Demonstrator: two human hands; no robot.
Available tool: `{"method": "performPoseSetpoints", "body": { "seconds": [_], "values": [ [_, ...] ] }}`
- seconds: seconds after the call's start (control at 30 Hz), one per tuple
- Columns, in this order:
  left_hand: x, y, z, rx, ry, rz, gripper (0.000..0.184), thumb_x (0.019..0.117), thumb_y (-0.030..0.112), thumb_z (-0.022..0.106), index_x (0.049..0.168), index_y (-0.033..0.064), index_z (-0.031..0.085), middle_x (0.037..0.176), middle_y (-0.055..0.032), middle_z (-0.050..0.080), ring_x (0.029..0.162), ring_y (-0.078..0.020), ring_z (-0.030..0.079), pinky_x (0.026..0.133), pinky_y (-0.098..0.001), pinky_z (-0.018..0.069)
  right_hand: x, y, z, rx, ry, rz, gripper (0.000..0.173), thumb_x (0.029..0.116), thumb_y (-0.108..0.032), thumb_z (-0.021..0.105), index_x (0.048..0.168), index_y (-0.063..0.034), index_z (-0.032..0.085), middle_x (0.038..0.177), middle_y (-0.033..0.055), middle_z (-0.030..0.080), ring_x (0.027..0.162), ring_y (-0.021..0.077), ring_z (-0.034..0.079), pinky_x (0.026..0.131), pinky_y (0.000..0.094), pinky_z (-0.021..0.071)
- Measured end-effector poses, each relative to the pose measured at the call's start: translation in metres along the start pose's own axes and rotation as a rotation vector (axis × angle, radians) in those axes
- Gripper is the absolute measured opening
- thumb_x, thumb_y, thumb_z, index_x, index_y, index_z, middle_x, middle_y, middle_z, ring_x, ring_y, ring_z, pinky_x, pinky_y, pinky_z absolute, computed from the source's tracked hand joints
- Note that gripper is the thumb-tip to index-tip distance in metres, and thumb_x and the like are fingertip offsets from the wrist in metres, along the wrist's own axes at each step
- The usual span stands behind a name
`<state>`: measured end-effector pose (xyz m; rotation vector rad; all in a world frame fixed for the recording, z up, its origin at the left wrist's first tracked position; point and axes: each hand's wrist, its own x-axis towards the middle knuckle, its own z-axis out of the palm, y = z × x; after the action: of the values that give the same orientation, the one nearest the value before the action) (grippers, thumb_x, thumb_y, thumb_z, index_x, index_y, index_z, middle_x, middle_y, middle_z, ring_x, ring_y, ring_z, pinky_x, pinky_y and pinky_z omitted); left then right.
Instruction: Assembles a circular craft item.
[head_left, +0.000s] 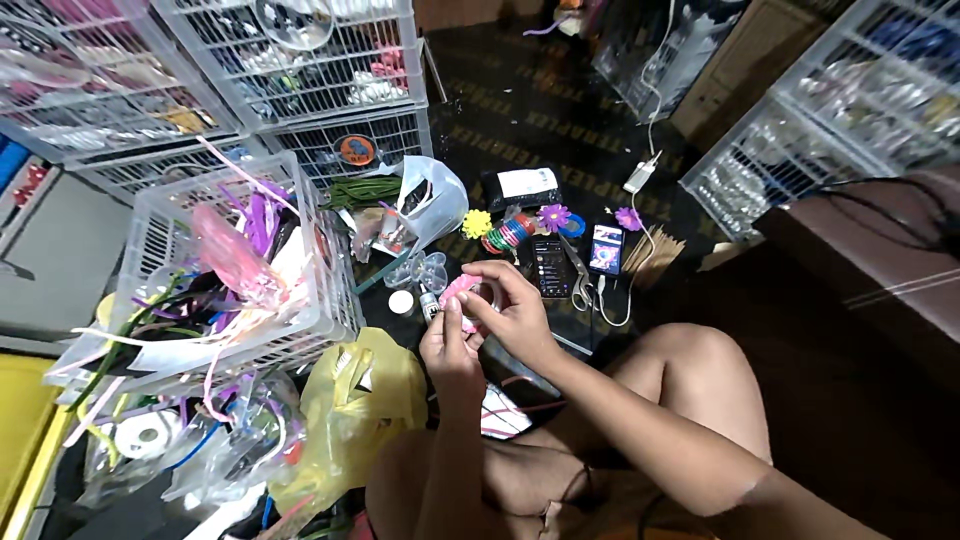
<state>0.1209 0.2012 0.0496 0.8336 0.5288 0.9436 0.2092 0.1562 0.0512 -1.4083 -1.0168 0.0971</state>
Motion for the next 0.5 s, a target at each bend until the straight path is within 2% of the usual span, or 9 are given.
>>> {"method": "performPoseSetpoints", "body": {
  "seconds": [0.27,0.37,0.5],
  "values": [
    [0.0001,-0.0011,0.0002,0.086,0.047,0.054,0.027,0.1083,0.013,0.043,0.095,0.0017,0.065,0.08,-0.0034,0.068,0.073,-0.0108,0.07,0.068,-0.0289,0.0628,0.0013,-0.004,0.0022,0.085,-0.01,0.056,0.027,0.0965,-0.011,0.067,0.122,-0.0004,0.068,0.116,0.0081,0.067,0.099,0.01,0.067,0.087,0.0269,0.0581],
    [-0.0002,-0.0026,-0.001,0.094,0.06,0.108,0.028,0.1077,0.01,0.044,0.093,0.0015,0.066,0.078,-0.0028,0.069,0.069,-0.0094,0.07,0.065,-0.0272,0.0624,0.0016,-0.0062,0.005,0.094,-0.005,0.068,0.025,0.0958,-0.009,0.069,0.12,-0.001,0.068,0.114,0.0074,0.068,0.097,0.0096,0.067,0.086,0.0264,0.0581],
    [-0.0009,0.0026,0.002,0.069,0.092,0.07,0.028,0.1088,0.01,0.042,0.098,-0.0001,0.066,0.081,-0.0042,0.07,0.073,-0.0113,0.072,0.067,-0.0296,0.064,0.0054,-0.0099,-0.0007,0.112,-0.064,0.08,0.029,0.0952,-0.01,0.069,0.123,-0.0012,0.067,0.117,0.0071,0.068,0.1,0.0087,0.067,0.087,0.0253,0.0576]
  ]
}}
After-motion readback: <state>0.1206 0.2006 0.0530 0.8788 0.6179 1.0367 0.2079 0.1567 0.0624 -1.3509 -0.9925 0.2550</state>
